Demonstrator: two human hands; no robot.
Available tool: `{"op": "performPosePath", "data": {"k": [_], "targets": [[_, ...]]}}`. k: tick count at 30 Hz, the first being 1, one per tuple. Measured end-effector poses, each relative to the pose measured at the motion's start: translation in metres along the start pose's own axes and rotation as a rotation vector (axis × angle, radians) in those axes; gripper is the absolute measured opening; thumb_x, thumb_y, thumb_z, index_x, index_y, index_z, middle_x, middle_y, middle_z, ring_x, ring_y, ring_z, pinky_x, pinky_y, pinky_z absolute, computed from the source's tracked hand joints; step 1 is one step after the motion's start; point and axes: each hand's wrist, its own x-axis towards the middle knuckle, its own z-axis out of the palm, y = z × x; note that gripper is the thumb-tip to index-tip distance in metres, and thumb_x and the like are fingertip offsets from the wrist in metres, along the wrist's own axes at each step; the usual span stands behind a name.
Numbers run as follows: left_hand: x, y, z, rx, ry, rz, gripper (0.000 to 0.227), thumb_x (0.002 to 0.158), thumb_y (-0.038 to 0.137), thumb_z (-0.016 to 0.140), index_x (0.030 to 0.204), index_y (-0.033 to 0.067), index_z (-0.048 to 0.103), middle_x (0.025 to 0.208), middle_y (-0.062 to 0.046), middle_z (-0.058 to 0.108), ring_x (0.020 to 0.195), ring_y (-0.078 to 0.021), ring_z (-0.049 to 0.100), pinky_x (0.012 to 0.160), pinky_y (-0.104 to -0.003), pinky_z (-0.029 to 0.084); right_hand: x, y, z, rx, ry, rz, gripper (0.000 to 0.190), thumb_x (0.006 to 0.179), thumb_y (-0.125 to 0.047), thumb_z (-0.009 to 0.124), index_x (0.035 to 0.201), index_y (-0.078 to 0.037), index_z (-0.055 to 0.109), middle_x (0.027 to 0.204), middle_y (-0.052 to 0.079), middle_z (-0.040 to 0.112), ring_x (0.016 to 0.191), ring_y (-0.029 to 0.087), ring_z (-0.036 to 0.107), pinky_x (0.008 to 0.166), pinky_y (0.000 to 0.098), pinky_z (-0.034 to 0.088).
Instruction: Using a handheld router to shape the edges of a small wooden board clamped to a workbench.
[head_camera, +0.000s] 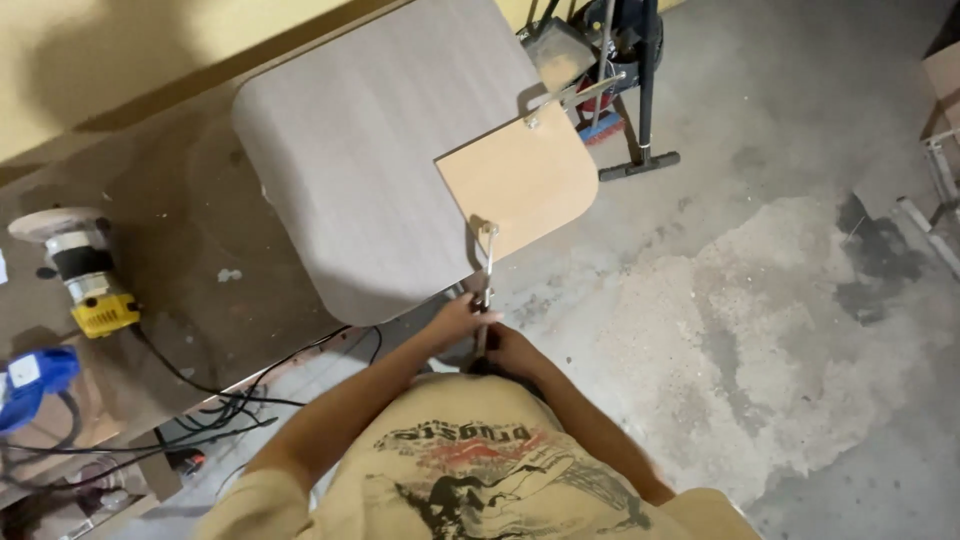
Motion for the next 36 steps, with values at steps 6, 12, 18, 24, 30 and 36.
{"op": "performPosePath", "data": {"k": [6, 12, 18, 24, 30, 36], "targets": [[0.072, -0.025, 0.069, -0.260, 0.263, -0.004, 0.043, 0.081, 0.020, 0.068, 0.119, 0.0009, 0.062, 0.106, -0.017, 0.071, 0.108, -0.0390, 0.072, 0.090, -0.050, 0.061, 0.013, 0.016, 0.012, -0.217, 0.134, -0.127, 0.022, 0.072, -0.019, 0.067, 0.083, -0.002, 0.073, 0.075, 0.018, 0.073, 0.077, 0.037, 0.074, 0.071, 0.0497, 0.057], [0.116, -0.053, 0.084, -0.102, 0.277, 0.013, 0.045, 0.082, 0.035, 0.060, 0.119, 0.0104, 0.058, 0.113, -0.016, 0.072, 0.117, -0.0356, 0.069, 0.100, -0.045, 0.057, 0.054, 0.094, 0.036, -0.516, 0.462, -0.526, 0.029, 0.072, -0.008, 0.062, 0.088, 0.017, 0.066, 0.065, 0.035, 0.061, 0.067, 0.057, 0.063, 0.061, 0.0605, 0.050], [-0.007, -0.042, 0.054, -0.153, 0.139, 0.098, 0.050, 0.081, 0.019, 0.057, 0.124, -0.0068, 0.060, 0.119, -0.031, 0.068, 0.122, -0.0469, 0.063, 0.102, -0.055, 0.053, 0.003, 0.032, 0.076, -0.294, 0.364, -0.298, 0.031, 0.083, -0.014, 0.063, 0.100, 0.012, 0.067, 0.085, 0.033, 0.066, 0.087, 0.053, 0.065, 0.078, 0.0594, 0.050], [-0.145, -0.064, -0.023, -0.183, 0.060, 0.215, 0.053, 0.079, 0.029, 0.065, 0.122, -0.0019, 0.063, 0.110, -0.030, 0.069, 0.117, -0.0489, 0.064, 0.094, -0.057, 0.050, -0.042, -0.027, 0.137, -0.025, 0.139, -0.058, 0.033, 0.095, -0.021, 0.065, 0.114, 0.006, 0.069, 0.109, 0.030, 0.072, 0.111, 0.048, 0.066, 0.097, 0.0582, 0.050], [-0.218, -0.061, -0.144, -0.196, 0.748, 0.198, 0.037, 0.082, 0.015, 0.067, 0.111, -0.0069, 0.057, 0.101, -0.034, 0.062, 0.107, -0.0521, 0.063, 0.091, -0.056, 0.048, -0.054, -0.143, 0.156, 0.016, 0.077, -0.152, 0.033, 0.096, -0.035, 0.072, 0.122, -0.016, 0.074, 0.114, 0.016, 0.077, 0.111, 0.041, 0.070, 0.098, 0.0511, 0.053], [-0.147, -0.137, -0.248, -0.054, 1.127, 0.088, 0.048, 0.063, 0.014, 0.078, 0.104, -0.0035, 0.061, 0.091, -0.028, 0.068, 0.099, -0.0471, 0.070, 0.086, -0.054, 0.054, -0.043, -0.136, 0.166, 0.000, 0.056, -0.104, 0.031, 0.096, -0.036, 0.071, 0.121, -0.017, 0.075, 0.107, 0.014, 0.079, 0.107, 0.036, 0.073, 0.096, 0.0484, 0.054]]}}
